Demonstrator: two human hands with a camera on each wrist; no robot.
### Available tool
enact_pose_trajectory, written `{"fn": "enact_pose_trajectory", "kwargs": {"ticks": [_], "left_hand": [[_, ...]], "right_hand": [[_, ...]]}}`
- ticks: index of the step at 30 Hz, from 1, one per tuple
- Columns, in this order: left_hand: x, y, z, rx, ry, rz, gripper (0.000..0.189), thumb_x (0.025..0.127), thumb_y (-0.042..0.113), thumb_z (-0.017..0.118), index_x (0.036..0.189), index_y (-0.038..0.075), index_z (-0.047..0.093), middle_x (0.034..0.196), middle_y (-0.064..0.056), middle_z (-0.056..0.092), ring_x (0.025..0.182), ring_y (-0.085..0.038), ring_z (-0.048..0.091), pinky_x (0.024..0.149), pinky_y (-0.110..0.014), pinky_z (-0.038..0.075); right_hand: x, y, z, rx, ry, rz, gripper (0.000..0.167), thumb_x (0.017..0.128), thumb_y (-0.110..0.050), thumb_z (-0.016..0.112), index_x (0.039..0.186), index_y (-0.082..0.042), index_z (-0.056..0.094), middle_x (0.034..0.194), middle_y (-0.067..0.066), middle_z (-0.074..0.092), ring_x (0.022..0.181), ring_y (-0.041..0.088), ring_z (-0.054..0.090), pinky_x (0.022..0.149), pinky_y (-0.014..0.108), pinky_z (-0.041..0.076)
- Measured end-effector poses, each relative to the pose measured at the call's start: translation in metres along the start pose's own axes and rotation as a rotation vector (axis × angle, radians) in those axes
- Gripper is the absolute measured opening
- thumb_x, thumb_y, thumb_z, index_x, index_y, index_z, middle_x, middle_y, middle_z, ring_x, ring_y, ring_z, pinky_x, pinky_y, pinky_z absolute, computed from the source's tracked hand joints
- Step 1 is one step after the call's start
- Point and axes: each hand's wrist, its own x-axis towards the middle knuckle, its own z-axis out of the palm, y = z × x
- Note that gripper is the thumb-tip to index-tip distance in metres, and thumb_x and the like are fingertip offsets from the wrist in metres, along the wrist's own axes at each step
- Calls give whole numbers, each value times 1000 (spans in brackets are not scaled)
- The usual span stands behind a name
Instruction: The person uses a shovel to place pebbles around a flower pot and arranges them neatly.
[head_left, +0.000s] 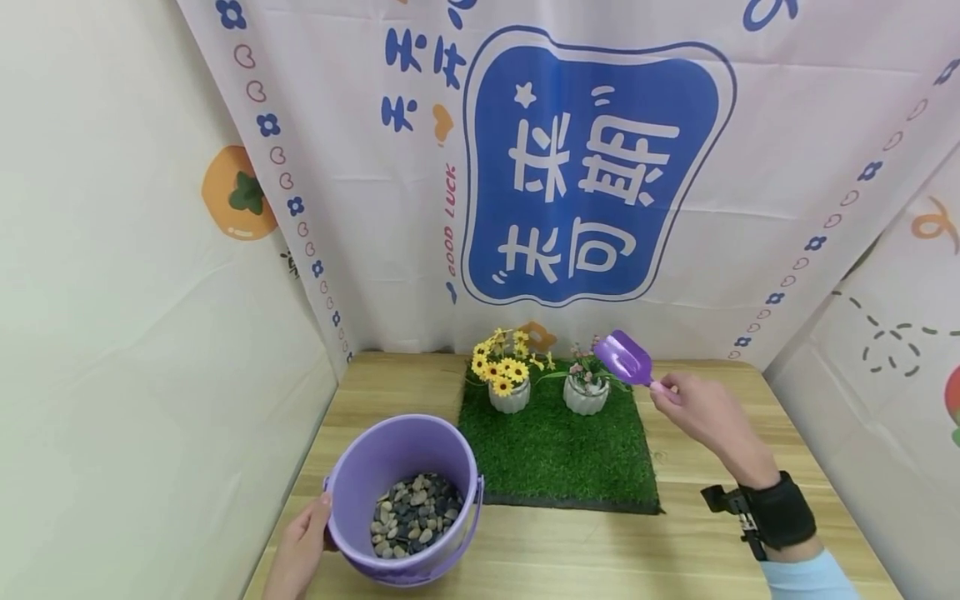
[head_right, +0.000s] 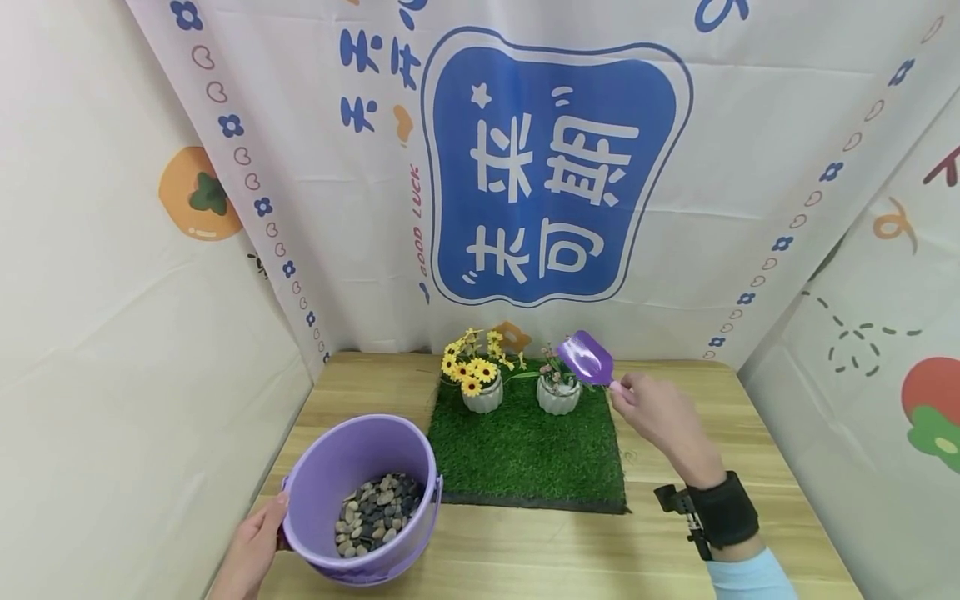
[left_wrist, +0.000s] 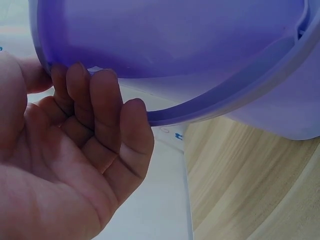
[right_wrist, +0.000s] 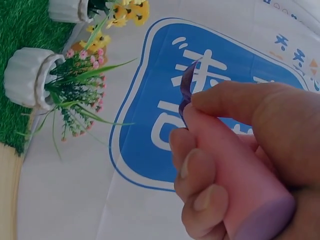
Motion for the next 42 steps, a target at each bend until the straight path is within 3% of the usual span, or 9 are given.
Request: {"fn": "enact_pose_trajectory", "kwargs": {"ticks": [12,24,29,35,42], "left_hand": [[1,-2,1,-16,-5,7,58,106,44,33,122,-5,59,88,-17,73,71,-15,67,77,-30,47],[-1,-1,3,-24,7,-12,60,106,46,33,119,-6,61,87,-17,73,70,-17,67,74,-28,49],[0,1,1,-37,-5,-37,62,105,47,34,125,-7,57,88,-18,72,69,-15,67,71,-29,51],[1,1,-1,-46,-24,-44,60,107,43,33,125,-9,55,88,-16,72,68,-14,67,69,-30,54],[-1,3,0,-35,-20,-50,61,105,47,34,123,-7,57,92,-19,72,70,-17,68,71,-31,53]], "right_hand": [[7,-20,4,-37,18,-89,23,98,-26,57,95,-6,67,58,-4,41,50,11,40,48,25,31],[14,-34,0,-62,5,-183,20,97,-28,60,94,-10,68,68,-6,61,53,6,48,53,26,41],[14,-39,0,-78,-15,-201,19,97,-28,61,95,-11,69,66,-8,60,51,5,47,51,25,40],[14,-41,6,-80,-46,-223,14,96,-26,63,91,-14,68,63,-9,53,49,5,43,47,22,34],[15,-46,11,-92,-51,-272,13,95,-27,64,96,-15,69,64,-11,54,49,3,42,47,21,33]]}}
